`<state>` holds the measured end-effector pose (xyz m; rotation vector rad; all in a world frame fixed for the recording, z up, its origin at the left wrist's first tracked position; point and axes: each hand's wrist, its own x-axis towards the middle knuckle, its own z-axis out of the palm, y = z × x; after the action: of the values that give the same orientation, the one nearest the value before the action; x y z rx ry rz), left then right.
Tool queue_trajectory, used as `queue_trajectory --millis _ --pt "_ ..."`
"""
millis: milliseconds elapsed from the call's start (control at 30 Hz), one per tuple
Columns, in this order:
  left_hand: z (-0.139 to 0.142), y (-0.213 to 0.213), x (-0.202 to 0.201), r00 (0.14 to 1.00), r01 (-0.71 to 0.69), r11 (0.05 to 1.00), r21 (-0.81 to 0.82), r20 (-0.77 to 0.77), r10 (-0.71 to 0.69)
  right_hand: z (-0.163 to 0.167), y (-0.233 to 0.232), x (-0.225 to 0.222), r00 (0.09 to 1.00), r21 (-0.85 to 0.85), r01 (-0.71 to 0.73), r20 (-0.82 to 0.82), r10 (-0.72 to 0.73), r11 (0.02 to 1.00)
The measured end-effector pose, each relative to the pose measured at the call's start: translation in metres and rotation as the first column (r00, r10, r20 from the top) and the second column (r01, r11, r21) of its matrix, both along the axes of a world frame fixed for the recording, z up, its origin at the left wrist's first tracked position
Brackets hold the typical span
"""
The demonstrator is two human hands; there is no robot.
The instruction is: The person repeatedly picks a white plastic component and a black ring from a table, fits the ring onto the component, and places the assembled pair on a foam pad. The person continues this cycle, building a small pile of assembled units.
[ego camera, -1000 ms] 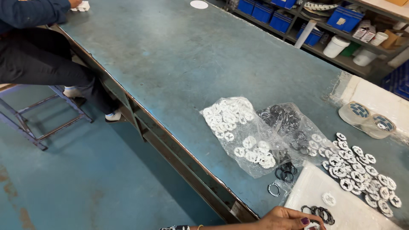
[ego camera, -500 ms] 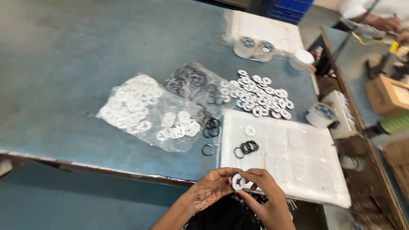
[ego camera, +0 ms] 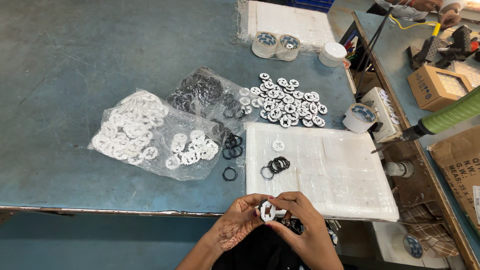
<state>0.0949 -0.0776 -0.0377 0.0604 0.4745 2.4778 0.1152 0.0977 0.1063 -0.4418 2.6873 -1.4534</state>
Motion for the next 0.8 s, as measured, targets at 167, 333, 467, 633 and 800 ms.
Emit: queue_trajectory --millis 167,333,467,633,800 --pt "0.0069 0.0018 -0.0005 1.000 -0.007 0.999 -0.052 -0.024 0.006 0.0039 0.0005 -0.0001 0.998 0.029 0.016 0.059 -0.018 0.999" --pt "0.0026 0.0014 0.0006 1.000 0.003 0.999 -0.047 -0.028 -0.004 0.0093 0.0029 0.0013 0.997 0.106 -0.019 0.073 0.012 0.994" --pt "0.0012 -0.0007 0.0024 0.997 0.004 0.995 -0.104 -0.073 -0.012 0.0079 0.0038 0.0019 0.997 0.038 -0.037 0.069 0.034 0.999" --pt "0.0009 -0.0016 0.0028 0.997 -0.001 0.991 -0.135 -0.082 -0.010 0.0041 0.0062 0.0020 0.994 0.015 -0.017 0.110 0.016 1.000" --pt "0.0034 -0.0063 0.0053 0.986 -0.040 0.977 -0.210 -0.167 0.005 0.0015 0.0060 0.0038 0.991 0.082 0.000 0.135 -0.011 0.997"
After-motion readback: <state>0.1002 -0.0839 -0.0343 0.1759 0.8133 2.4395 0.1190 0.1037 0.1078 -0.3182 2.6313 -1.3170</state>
